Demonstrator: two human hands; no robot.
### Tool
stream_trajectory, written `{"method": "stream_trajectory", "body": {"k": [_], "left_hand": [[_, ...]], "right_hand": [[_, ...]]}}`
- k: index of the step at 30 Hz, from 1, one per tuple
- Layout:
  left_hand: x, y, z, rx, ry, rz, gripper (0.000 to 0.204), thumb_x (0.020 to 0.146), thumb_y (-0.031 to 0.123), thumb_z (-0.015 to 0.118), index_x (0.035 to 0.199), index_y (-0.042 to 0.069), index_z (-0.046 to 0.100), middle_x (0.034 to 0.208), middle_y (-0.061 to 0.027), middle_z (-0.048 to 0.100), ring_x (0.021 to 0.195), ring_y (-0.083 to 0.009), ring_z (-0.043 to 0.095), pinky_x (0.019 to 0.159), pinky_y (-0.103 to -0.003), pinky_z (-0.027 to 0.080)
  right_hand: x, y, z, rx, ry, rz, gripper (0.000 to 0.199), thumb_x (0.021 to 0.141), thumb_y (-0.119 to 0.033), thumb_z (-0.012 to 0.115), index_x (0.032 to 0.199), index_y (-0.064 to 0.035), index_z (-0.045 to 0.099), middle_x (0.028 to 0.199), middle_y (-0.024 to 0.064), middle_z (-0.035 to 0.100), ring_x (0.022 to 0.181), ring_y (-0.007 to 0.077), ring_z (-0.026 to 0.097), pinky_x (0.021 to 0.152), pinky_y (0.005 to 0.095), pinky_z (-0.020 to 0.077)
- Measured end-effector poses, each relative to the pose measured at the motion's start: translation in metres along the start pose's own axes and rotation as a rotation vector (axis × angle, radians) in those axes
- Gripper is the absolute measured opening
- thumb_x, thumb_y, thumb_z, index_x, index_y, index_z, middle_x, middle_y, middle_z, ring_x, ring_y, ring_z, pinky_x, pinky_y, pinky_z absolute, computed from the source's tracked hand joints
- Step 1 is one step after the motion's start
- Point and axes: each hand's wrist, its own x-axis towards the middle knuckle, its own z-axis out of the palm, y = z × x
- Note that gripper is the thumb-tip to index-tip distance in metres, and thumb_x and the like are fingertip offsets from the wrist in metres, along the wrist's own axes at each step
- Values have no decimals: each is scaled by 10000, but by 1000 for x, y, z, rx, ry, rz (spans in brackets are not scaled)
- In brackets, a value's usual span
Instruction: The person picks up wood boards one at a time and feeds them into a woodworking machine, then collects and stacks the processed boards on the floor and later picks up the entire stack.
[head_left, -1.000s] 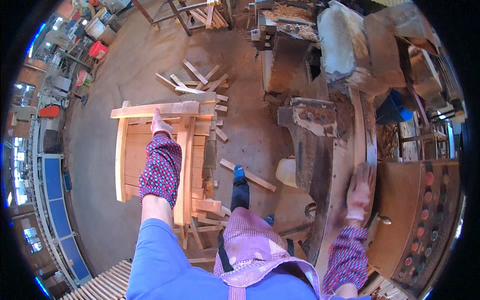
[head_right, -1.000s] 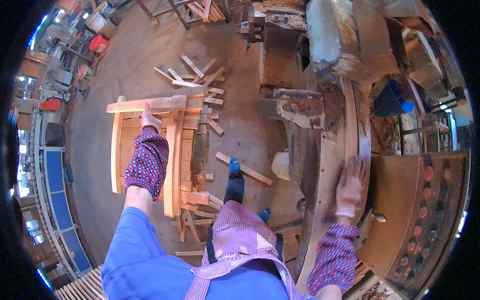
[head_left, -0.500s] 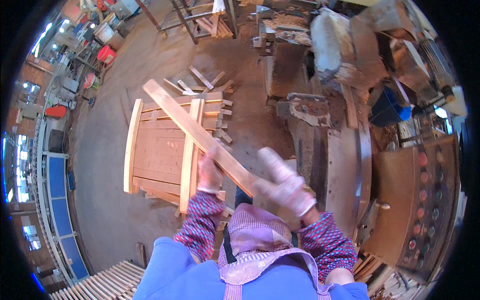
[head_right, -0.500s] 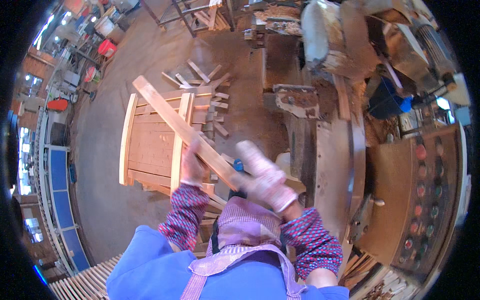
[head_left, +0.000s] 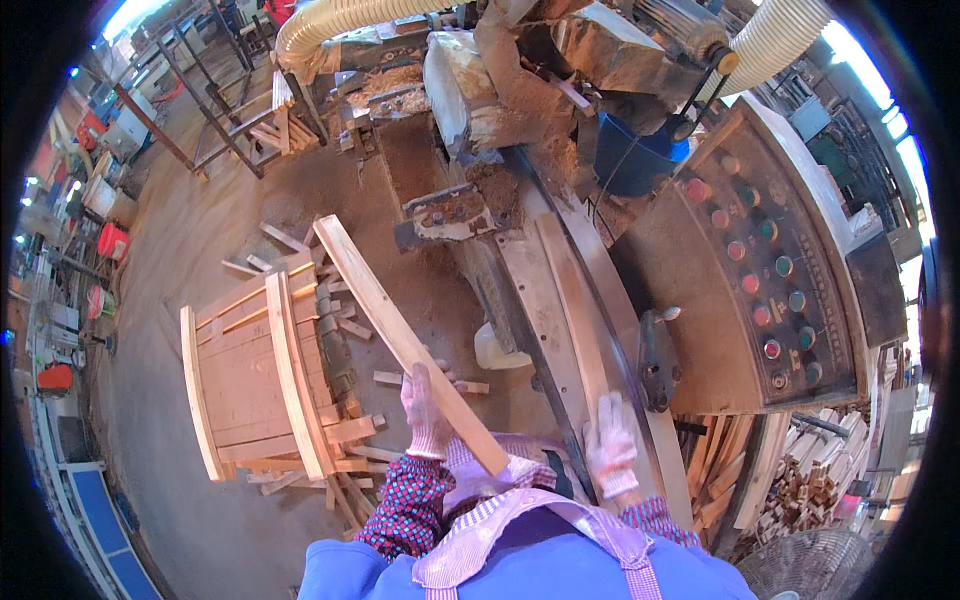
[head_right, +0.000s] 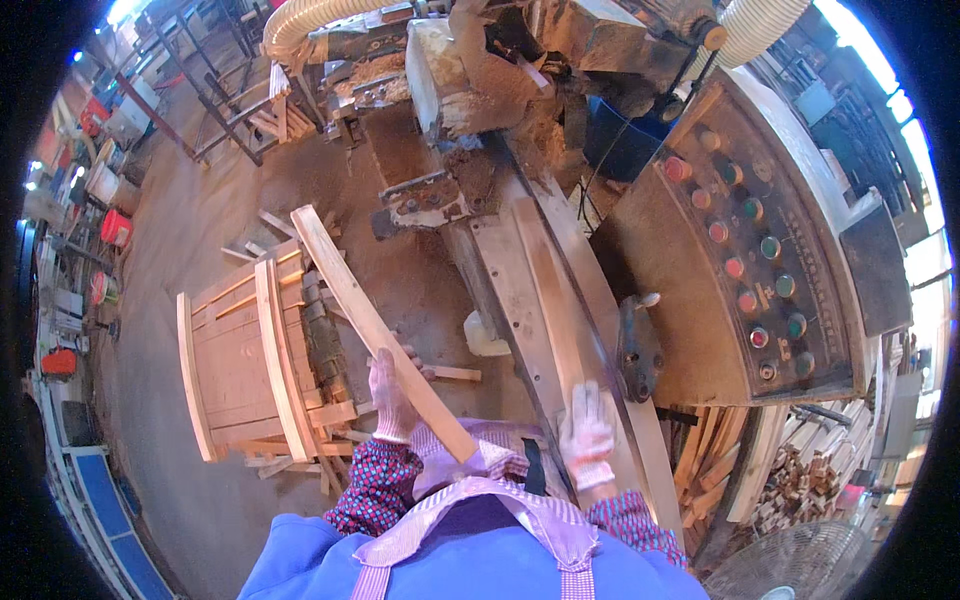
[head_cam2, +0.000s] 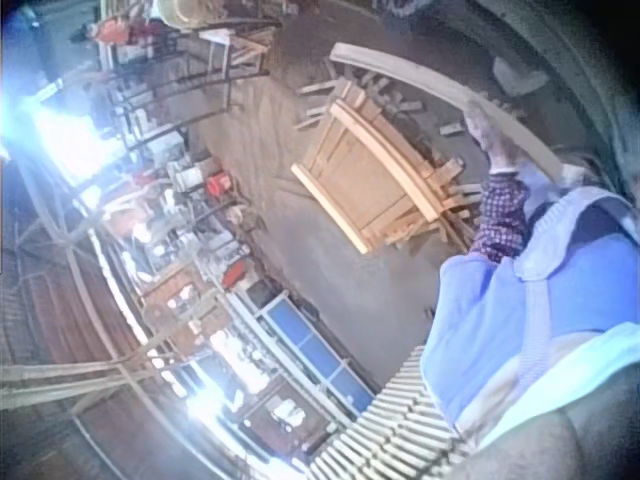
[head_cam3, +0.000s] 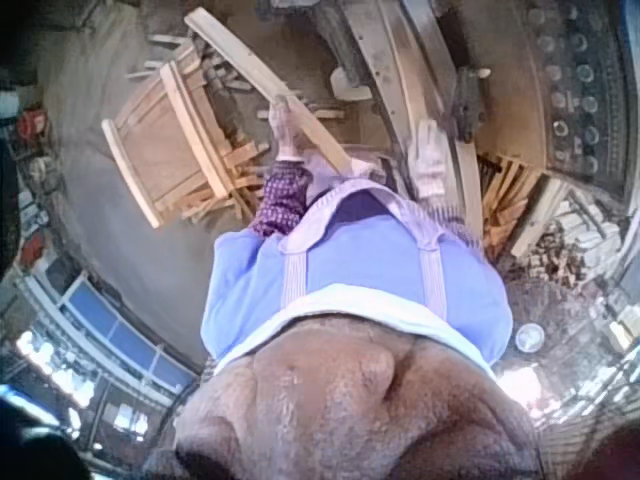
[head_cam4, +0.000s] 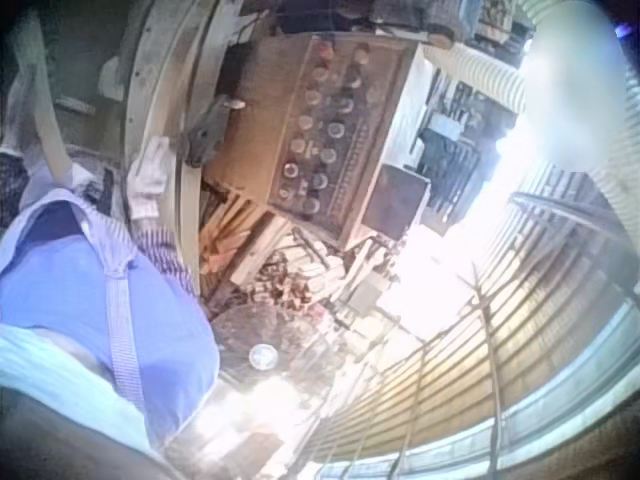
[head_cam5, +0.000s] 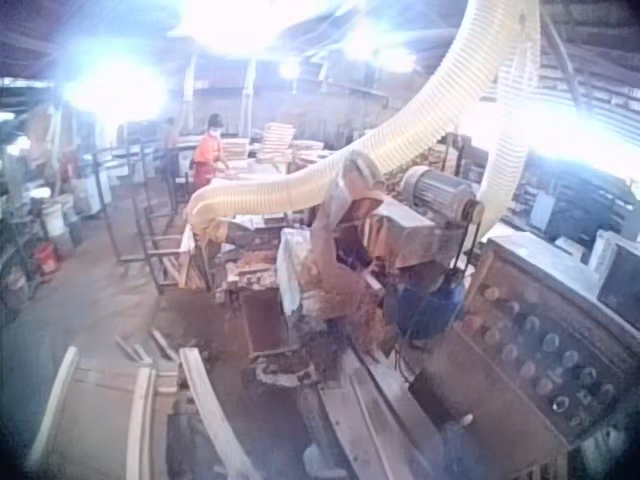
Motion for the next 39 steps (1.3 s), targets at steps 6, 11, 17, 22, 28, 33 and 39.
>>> {"method": "stream_trajectory", "body": {"k": [6, 11, 17, 22, 28, 33, 39], "left_hand": [[8, 3, -23, 59, 35, -49, 521, 967, 427, 598, 1341, 87, 472, 965, -78, 581, 793, -203, 618, 676, -381, 582], [23, 5, -14, 68, 107, 42, 349, 1004, 333, 565, 1233, 78, 501, 948, -70, 595, 736, -187, 619, 668, -354, 581], [20, 0, 15, 204, -26, 214, 337, 983, 232, 585, 1238, 38, 482, 987, -61, 602, 856, -174, 608, 791, -321, 537], [18, 15, -38, 1373, -294, 564, 875, 780, 233, 798, 1464, -50, 331, 1465, -244, 404, 1381, -344, 391, 1169, -397, 292], [60, 105, -166, 2008, 810, -38, 1207, 648, 472, 853, 1496, -81, 195, 1547, -278, 272, 1412, -386, 333, 1152, -424, 327], [73, 117, -246, 1802, 773, -232, 1222, 629, 472, 864, 1502, -66, 199, 1469, -270, 401, 1343, -381, 439, 1100, -411, 400], [80, 114, -281, 1695, 647, 92, 765, 714, 321, 826, 1323, -24, 517, 1121, -211, 652, 1004, -298, 662, 882, -387, 540]], "right_hand": [[242, -2, 47, -216, 154, -185, 519, 897, -215, 561, 1375, -25, 494, 1442, 175, 471, 1341, 349, 428, 1126, 508, 320], [305, -29, 52, 36, 298, -173, 490, 928, -211, 520, 1396, -74, 482, 1389, 187, 515, 1284, 340, 492, 1097, 475, 371], [153, -137, -24, 1114, -488, -392, 688, 883, -220, 677, 1474, -20, 386, 1439, 201, 478, 1335, 316, 477, 1112, 385, 382], [38, -87, -36, 768, -275, -104, 755, 828, -199, 715, 1476, -11, 377, 1447, 260, 456, 1337, 362, 474, 1112, 390, 382], [-28, 0, 5, 90, -128, 78, 685, 858, -241, 629, 1461, -7, 404, 1474, 283, 410, 1328, 454, 433, 1119, 508, 355], [143, -17, 11, -119, -93, -76, 596, 921, -250, 550, 1467, -55, 412, 1528, 214, 359, 1397, 422, 342, 1174, 500, 272], [315, -11, 63, -137, 43, -195, 558, 960, -280, 505, 1467, -68, 407, 1517, 181, 383, 1373, 363, 395, 1161, 488, 289]]}}
